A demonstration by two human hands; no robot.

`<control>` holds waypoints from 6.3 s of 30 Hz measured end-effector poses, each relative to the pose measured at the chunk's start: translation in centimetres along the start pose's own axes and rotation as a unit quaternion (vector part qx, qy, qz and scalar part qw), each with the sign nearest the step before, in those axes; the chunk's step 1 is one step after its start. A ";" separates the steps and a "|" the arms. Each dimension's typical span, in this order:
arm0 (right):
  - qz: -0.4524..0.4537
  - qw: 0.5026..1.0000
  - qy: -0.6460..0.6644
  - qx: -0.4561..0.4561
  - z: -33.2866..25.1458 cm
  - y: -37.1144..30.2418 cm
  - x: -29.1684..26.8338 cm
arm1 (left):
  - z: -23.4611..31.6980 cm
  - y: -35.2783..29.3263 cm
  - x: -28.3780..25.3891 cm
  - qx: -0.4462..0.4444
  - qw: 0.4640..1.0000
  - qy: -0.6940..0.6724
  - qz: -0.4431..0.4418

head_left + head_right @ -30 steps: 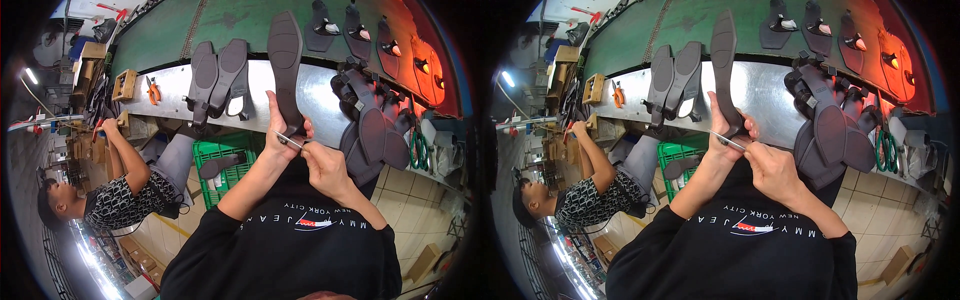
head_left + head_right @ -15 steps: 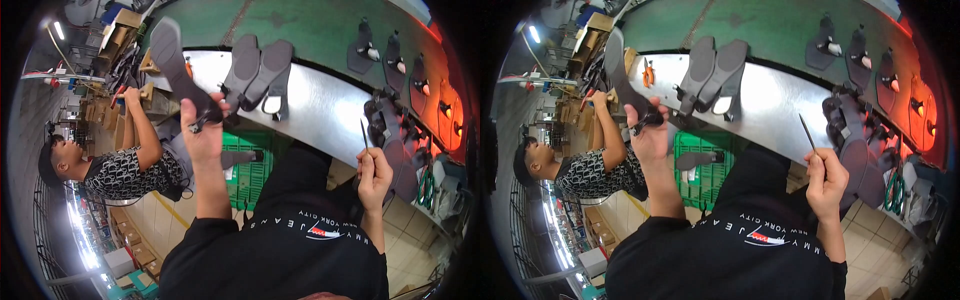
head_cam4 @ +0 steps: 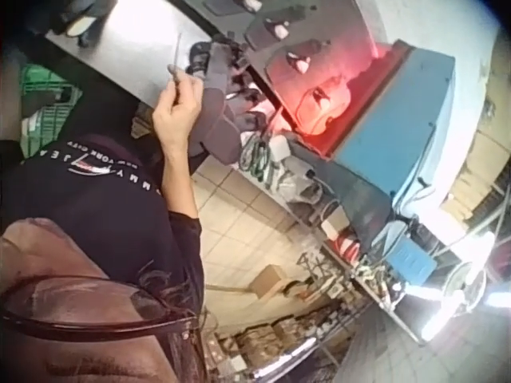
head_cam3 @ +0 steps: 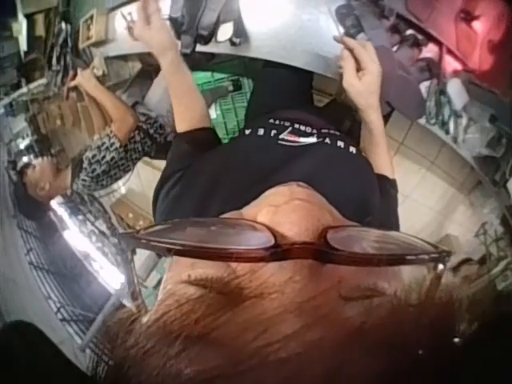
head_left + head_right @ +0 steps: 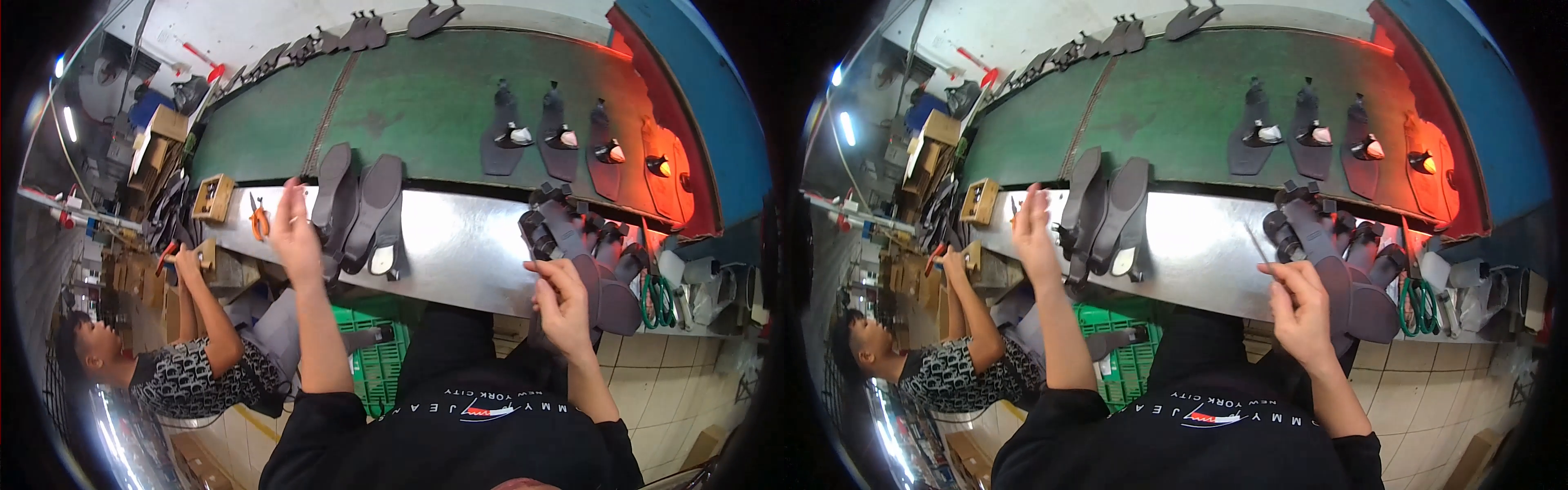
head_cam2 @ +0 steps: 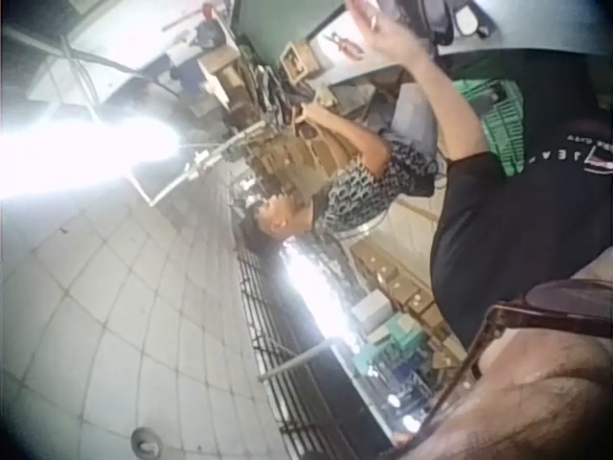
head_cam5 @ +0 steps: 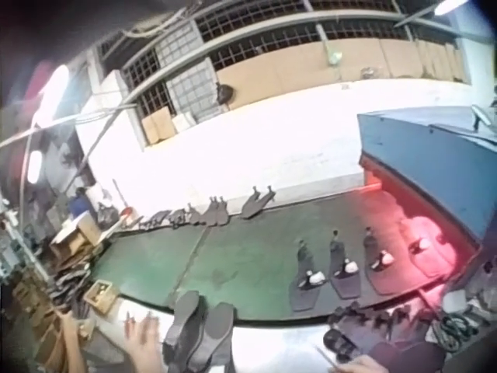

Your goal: Manually assemble shoe components at a factory workstation.

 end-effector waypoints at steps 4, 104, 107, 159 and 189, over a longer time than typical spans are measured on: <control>-0.009 0.995 -0.078 -0.055 0.0 1.8 0.7 | -0.2 -0.4 17.9 -0.025 0.972 0.003 -0.234; -0.119 0.990 0.012 -0.076 -4.7 -4.0 1.4 | 0.9 -18.9 13.8 -0.251 0.789 -0.410 -0.383; -0.121 0.989 0.002 -0.082 -4.8 -4.0 1.4 | 0.8 -18.9 13.9 -0.248 0.792 -0.404 -0.384; -0.114 0.991 -0.043 -0.059 -1.9 -3.7 1.9 | 0.7 -21.9 14.9 -0.292 0.791 -0.259 -0.472; -0.178 0.954 -0.180 -0.161 -3.1 -3.6 2.5 | 0.1 -21.5 15.8 -0.388 0.791 -0.203 -0.428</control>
Point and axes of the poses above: each hand's wrist, its own y-axis towards the middle knuckle, its own x-axis out of the palm, z = x × y, the point moved 9 cm from there along y, towards the middle knuckle, and after that the axes turned 2 degrees about -z, right-handed, at the moved point
